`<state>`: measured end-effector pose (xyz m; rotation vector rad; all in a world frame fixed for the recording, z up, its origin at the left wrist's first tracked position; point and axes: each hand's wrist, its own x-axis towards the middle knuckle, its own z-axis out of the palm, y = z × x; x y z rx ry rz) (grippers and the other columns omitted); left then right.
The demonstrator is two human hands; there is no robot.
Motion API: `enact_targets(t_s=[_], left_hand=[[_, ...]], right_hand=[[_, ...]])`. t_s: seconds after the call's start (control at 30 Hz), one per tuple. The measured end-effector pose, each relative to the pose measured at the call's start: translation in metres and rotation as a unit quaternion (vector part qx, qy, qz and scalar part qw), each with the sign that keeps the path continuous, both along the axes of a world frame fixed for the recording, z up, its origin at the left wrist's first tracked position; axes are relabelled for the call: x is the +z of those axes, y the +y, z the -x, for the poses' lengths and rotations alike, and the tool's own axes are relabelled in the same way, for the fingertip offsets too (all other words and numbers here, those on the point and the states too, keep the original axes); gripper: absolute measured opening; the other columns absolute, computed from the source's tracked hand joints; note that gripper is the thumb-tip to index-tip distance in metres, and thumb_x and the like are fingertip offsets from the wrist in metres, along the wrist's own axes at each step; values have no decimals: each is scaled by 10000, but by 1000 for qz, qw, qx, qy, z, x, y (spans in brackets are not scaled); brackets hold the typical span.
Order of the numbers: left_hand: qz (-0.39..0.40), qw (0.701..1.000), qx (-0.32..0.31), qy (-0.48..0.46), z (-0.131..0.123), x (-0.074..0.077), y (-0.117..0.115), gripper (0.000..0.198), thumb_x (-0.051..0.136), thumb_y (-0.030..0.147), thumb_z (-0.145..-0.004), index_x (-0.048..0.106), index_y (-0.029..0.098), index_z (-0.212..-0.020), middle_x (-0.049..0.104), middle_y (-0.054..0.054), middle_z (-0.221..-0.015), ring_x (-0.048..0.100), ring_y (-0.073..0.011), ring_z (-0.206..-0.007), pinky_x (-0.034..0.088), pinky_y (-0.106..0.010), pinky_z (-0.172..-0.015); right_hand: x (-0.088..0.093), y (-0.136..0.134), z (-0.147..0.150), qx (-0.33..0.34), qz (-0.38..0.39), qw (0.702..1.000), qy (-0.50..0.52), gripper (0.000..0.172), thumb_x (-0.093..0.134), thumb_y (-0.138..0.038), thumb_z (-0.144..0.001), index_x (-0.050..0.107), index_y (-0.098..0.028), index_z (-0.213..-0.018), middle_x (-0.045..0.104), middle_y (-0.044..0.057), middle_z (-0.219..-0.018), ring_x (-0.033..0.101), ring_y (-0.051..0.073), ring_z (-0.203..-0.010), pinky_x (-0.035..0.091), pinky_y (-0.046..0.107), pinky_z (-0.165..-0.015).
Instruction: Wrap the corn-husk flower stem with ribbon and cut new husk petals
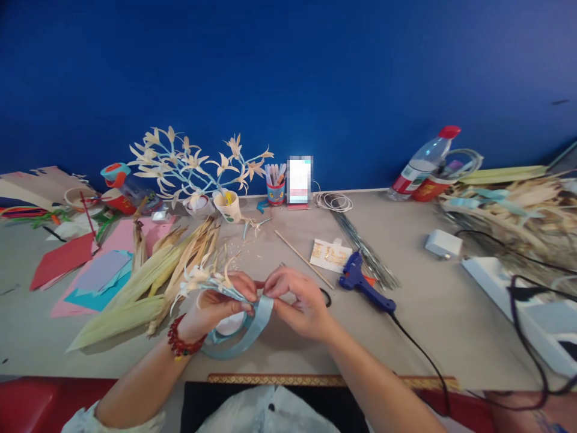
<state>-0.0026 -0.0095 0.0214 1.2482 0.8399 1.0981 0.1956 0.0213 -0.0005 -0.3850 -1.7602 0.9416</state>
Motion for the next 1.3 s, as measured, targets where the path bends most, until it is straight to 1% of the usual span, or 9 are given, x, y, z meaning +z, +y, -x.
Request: enact_targets(t_s=[0.17, 0.33, 0.53, 0.63, 0.73, 0.87, 1.07, 1.23, 1.3], left_hand=[[4, 998, -26, -65, 0, -9, -1, 114, 759, 159, -717, 748, 176, -829, 649, -26, -858, 644, -133, -701, 556, -265, -669], [24, 998, -31, -59, 1, -13, 0, 129, 767, 208, -719, 726, 147, -825, 642, -43, -879, 640, -135, -681, 555, -270, -643], [14, 999, -43, -21, 2, -10, 2, 123, 750, 251, -737, 714, 158, -810, 642, -29, -791, 629, -139, -650, 538, -277, -633], [-2, 999, -42, -3, 2, -10, 2, 98, 733, 260, -754, 714, 175, -799, 646, -27, -768, 617, -148, -628, 525, -294, -627], [-18, 999, -27, 1, 2, -9, 3, 109, 740, 259, -746, 724, 181, -820, 654, -42, -832, 620, -165, -663, 523, -316, -658], [-59, 997, -23, 50, 4, -9, 5, 90, 752, 245, -740, 751, 189, -809, 619, -52, -914, 596, -182, -822, 501, -321, -778], [-67, 996, -43, 40, 8, -14, 8, 110, 749, 249, -752, 763, 191, -845, 546, -64, -976, 553, -184, -882, 480, -294, -753], [-56, 996, -57, 51, 10, -16, 8, 108, 774, 257, -727, 771, 178, -801, 562, -69, -985, 575, -172, -828, 481, -298, -718], [-60, 995, -61, 48, 10, -17, 9, 113, 781, 270, -718, 770, 170, -771, 582, -76, -997, 592, -170, -803, 486, -309, -721]], right_hand=[[-4, 0, 2, 26, 64, 997, 16, 49, 628, -225, -881, 598, -213, -844, 637, 53, -833, 608, 180, -780, 485, 320, -703], [-4, 1, 2, 70, 174, 982, 27, 107, 655, -260, -866, 583, -204, -809, 626, 57, -846, 594, 174, -786, 482, 293, -677], [-3, 2, 6, 117, 310, 942, 50, 222, 725, -295, -814, 544, -184, -748, 603, 21, -792, 586, 134, -707, 481, 252, -628], [-2, 0, 9, 137, 371, 916, 64, 255, 729, -313, -810, 514, -186, -754, 611, -1, -735, 588, 109, -594, 480, 226, -540], [-4, -2, 10, 163, 425, 888, 73, 275, 719, -321, -817, 479, -193, -777, 634, -15, -694, 595, 100, -478, 468, 204, -438], [-6, -2, 10, 156, 445, 880, 62, 282, 724, -317, -811, 481, -182, -768, 645, -26, -666, 593, 88, -384, 447, 168, -354], [-3, -2, 10, 159, 463, 870, 56, 312, 743, -337, -787, 482, -171, -748, 666, -22, -661, 615, 90, -377, 438, 142, -341], [0, -1, 11, 214, 505, 836, 40, 348, 775, -347, -752, 476, -168, -737, 659, -32, -570, 619, 106, -362, 413, 123, -320], [-1, -1, 12, 228, 525, 818, 49, 357, 794, -334, -731, 482, -161, -727, 666, -32, -595, 612, 97, -353, 404, 117, -305]])
